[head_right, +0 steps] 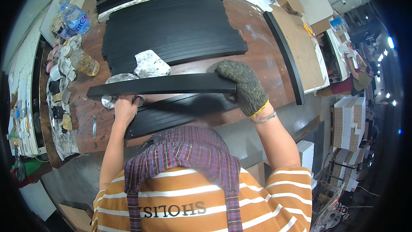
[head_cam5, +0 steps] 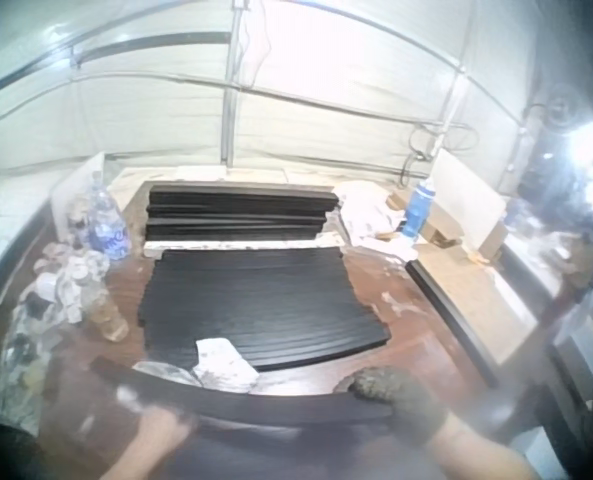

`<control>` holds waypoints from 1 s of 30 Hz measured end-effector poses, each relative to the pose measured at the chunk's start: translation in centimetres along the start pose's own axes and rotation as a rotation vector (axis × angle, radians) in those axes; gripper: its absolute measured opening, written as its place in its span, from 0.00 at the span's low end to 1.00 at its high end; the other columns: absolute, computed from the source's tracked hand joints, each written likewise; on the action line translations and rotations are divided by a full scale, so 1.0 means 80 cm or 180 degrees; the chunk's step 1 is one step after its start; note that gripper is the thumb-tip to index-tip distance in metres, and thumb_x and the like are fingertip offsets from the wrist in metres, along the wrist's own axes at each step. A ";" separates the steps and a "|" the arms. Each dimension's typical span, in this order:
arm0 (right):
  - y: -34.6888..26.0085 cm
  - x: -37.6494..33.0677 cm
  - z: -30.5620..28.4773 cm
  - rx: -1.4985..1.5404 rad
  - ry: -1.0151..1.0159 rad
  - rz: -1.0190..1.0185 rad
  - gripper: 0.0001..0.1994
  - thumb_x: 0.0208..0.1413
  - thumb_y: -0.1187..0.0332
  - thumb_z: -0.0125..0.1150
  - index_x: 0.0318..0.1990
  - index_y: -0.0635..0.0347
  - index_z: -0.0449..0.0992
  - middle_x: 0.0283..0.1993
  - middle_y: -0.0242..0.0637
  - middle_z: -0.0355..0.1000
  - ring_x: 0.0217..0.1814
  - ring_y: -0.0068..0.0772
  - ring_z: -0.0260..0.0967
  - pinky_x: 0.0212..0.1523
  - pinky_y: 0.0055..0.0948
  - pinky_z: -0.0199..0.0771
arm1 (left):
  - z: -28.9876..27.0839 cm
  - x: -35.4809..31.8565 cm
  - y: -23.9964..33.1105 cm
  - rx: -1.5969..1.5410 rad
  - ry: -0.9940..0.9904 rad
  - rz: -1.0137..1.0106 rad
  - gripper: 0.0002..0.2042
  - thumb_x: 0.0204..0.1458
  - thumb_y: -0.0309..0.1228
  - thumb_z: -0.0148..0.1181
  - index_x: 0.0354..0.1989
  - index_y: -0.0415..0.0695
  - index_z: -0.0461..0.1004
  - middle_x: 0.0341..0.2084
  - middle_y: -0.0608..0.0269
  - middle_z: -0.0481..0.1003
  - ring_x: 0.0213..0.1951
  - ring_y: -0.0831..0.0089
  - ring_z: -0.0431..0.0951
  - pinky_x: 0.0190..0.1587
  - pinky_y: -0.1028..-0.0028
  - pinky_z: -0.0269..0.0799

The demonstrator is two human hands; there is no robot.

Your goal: The person wipes black plastic panels with a white cloth and a yellow sponge, handling them one at a time on a wooden workbench. The person occasionally flips the panels and uses a small metal tool to scrape edges before stacking the cleaned panels.

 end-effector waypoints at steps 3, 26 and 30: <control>0.004 0.005 0.000 0.0458 -0.0095 0.0249 0.32 0.35 0.86 0.66 0.55 0.58 0.74 0.50 0.42 0.79 0.55 0.51 0.76 0.58 0.41 0.75 | -0.019 -0.013 0.012 0.0059 0.0140 -0.0118 0.13 0.53 0.31 0.63 0.43 0.36 0.80 0.35 0.45 0.81 0.38 0.49 0.81 0.45 0.58 0.75; -0.021 -0.025 0.033 -0.0221 -0.0192 -0.0378 0.21 0.44 0.78 0.66 0.49 0.61 0.78 0.46 0.44 0.78 0.46 0.49 0.77 0.50 0.40 0.78 | -0.075 0.024 0.102 0.0466 0.0772 0.2127 0.14 0.49 0.25 0.64 0.46 0.45 0.77 0.49 0.65 0.82 0.62 0.65 0.75 0.72 0.42 0.50; -0.004 -0.021 0.032 -0.0789 -0.1231 -0.1090 0.22 0.45 0.75 0.66 0.52 0.60 0.77 0.45 0.46 0.79 0.46 0.50 0.77 0.47 0.39 0.79 | -0.073 0.024 0.071 0.0310 0.0233 0.2025 0.18 0.44 0.19 0.62 0.47 0.41 0.77 0.46 0.62 0.82 0.60 0.65 0.76 0.72 0.44 0.52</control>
Point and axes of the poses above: each hand's wrist, its own x-axis towards the middle knuckle, its own z-axis out of the palm, y = z × x, the point moved 2 cm from there along x, towards the middle knuckle
